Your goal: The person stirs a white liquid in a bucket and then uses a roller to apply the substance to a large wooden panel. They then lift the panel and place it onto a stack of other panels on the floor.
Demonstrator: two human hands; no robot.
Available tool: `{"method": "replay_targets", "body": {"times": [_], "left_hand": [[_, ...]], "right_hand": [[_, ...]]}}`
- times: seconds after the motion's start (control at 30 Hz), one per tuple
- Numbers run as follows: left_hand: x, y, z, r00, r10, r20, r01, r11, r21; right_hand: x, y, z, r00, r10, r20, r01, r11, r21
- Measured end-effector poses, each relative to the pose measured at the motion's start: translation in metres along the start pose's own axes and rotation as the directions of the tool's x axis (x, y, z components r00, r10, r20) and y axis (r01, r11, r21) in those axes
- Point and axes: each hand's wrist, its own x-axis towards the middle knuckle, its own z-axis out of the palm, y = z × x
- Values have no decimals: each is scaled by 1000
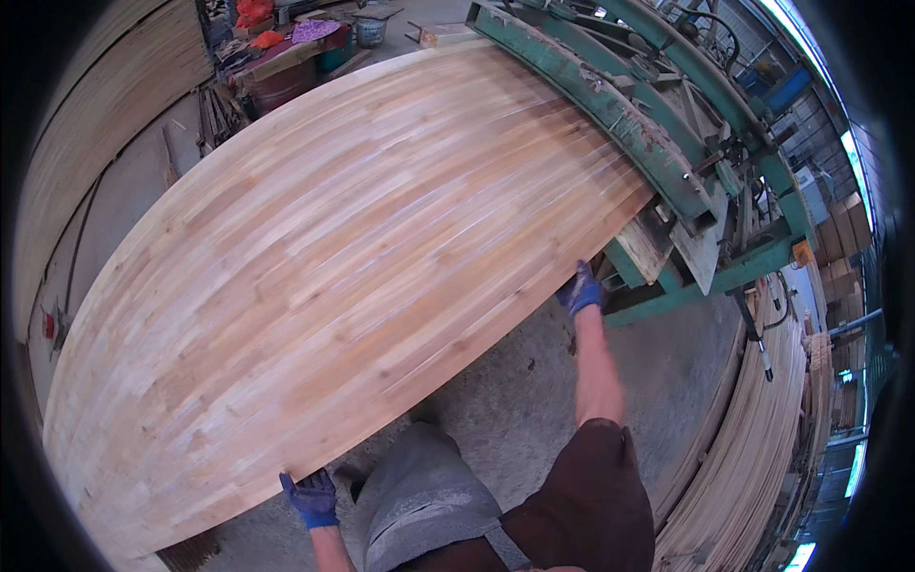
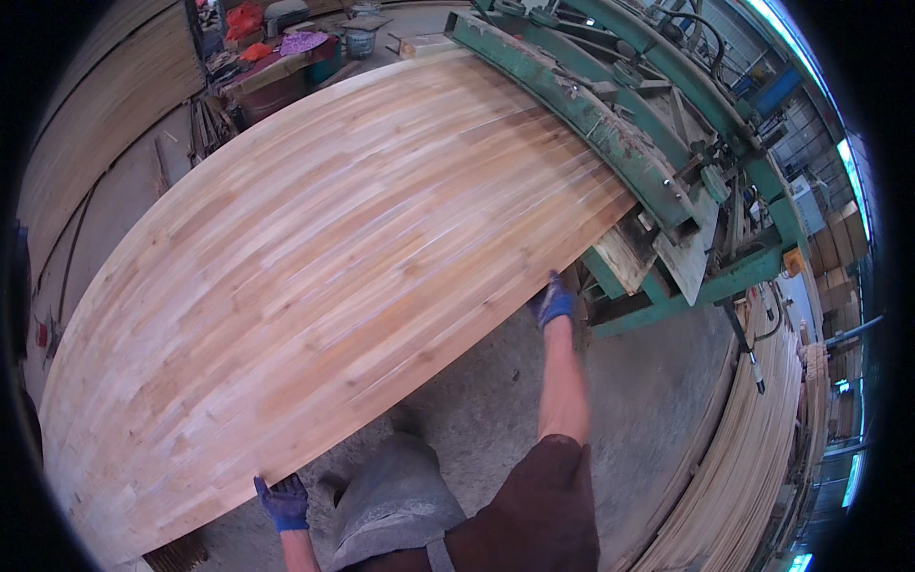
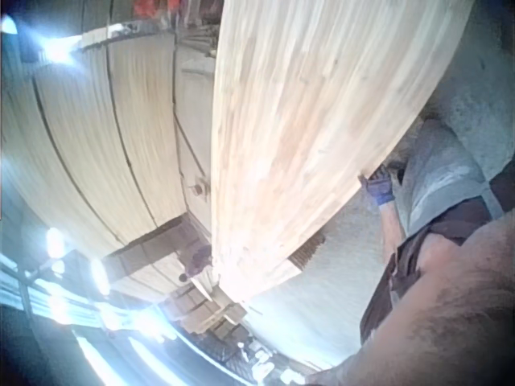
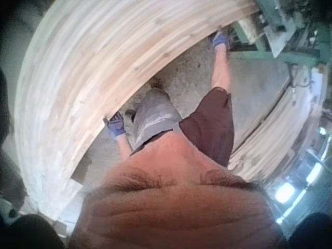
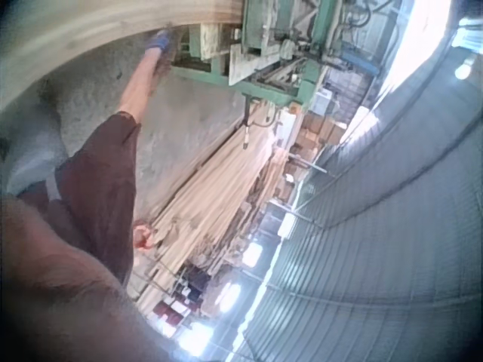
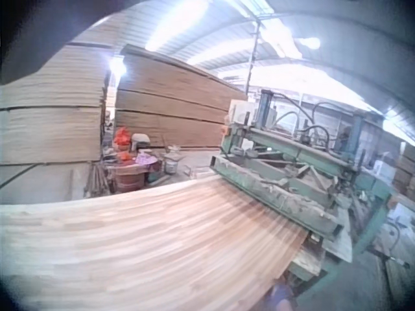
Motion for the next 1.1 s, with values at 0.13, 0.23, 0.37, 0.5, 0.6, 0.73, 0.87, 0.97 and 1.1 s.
{"method": "replay_targets", "body": {"times": [0.13, 0.23, 0.37, 0.5, 0.6, 0.73, 0.87, 0.97, 1.1], "left_hand": [[0, 12, -21, 976, 72, 204, -64, 997, -45], [-10, -15, -21, 845, -145, 514, 127, 989, 72], [-13, -51, -18, 937, -87, 338, 138, 982, -130], [-29, 69, -109, 941, 115, 318, -69, 986, -153], [-44, 186, -212, 941, 222, 256, -198, 973, -117], [-46, 273, -307, 920, 391, 2, -386, 909, -160], [-34, 371, -404, 900, 424, -100, -434, 892, -127], [-31, 287, -392, 935, 278, -220, -300, 951, -74], [-82, 257, -341, 957, 186, -224, -147, 973, 176]], "right_hand": [[-54, 109, 0, 987, 22, -160, -59, 971, -231], [-139, 200, 18, 978, 170, -120, -188, 968, -163], [-295, 301, 36, 924, 375, -72, -382, 911, -156], [-443, 349, 86, 888, 456, -55, -440, 812, -384], [-461, 311, 86, 917, 276, 288, -248, 960, -130], [-365, 245, -43, 855, 403, 326, -319, 905, -282], [-416, 358, -158, 904, 425, 37, -305, 705, -640], [-456, 397, -133, 791, 575, 208, -529, 814, -239], [-415, 378, -102, 774, 631, -55, -632, 761, -146]]}}
